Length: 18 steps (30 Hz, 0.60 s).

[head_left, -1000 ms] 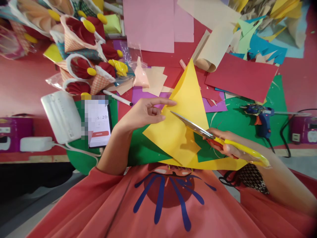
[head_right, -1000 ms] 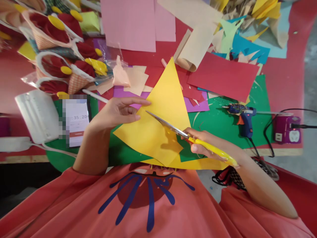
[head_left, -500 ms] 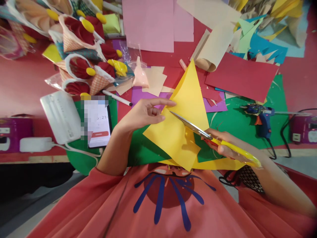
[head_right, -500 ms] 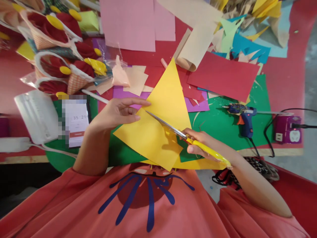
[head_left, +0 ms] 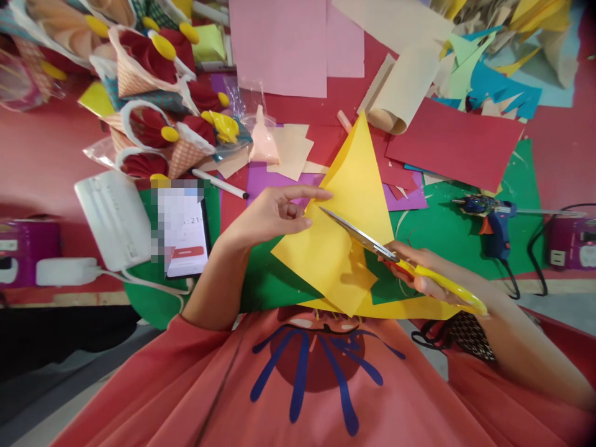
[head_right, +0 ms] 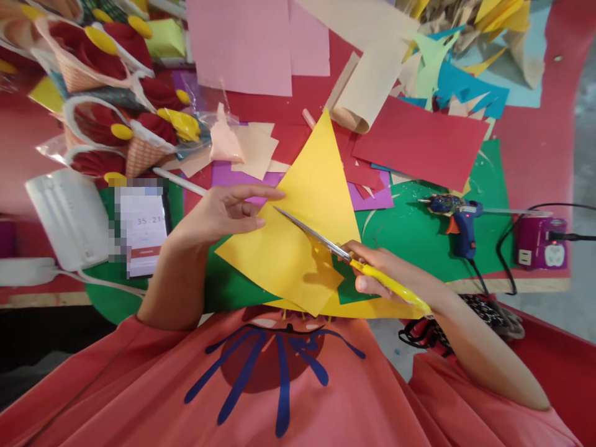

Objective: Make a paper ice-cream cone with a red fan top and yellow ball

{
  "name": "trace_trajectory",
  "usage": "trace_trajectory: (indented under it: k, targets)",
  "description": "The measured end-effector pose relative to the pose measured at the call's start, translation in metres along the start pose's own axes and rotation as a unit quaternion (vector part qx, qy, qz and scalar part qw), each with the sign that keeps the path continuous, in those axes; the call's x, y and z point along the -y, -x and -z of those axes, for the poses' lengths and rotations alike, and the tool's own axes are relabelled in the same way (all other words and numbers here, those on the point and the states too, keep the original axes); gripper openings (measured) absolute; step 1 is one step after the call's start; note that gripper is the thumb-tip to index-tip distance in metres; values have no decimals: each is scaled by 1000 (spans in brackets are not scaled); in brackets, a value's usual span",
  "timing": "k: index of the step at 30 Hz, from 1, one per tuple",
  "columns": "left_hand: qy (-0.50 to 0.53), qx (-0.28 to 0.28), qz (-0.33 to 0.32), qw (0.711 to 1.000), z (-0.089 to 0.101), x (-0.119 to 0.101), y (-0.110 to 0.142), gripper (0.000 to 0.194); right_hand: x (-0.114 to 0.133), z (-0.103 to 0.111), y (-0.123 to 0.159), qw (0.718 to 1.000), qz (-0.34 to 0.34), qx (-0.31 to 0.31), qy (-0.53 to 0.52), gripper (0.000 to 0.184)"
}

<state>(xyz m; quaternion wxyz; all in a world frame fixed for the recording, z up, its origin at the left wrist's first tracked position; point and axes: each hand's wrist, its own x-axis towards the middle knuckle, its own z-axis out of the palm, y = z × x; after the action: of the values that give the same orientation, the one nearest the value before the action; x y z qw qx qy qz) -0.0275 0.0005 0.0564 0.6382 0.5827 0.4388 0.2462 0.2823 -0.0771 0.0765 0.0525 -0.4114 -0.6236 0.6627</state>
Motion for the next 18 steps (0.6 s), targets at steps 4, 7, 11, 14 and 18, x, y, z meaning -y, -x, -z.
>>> trace_trajectory:
  k: [4,7,11,14,18]
  targets:
    - [7,9,6,1000,-4,-2,0,45,0,0,-1,999,-18,-7,-26,67]
    - [17,12,7,1000,-6,-2,0,46,6,-2,-4,999,-29,-14,-43,67]
    - [23,13,6,1000,-6,-1,0,46,16,-4,-9,998,-35,-21,-40,68]
    - [17,11,9,1000,-6,-1,0,47,18,-4,-11,999,-26,-27,-26,67]
    - [10,12,16,1000,-5,-3,1,47,16,-5,-11,999,-24,-34,-21,69]
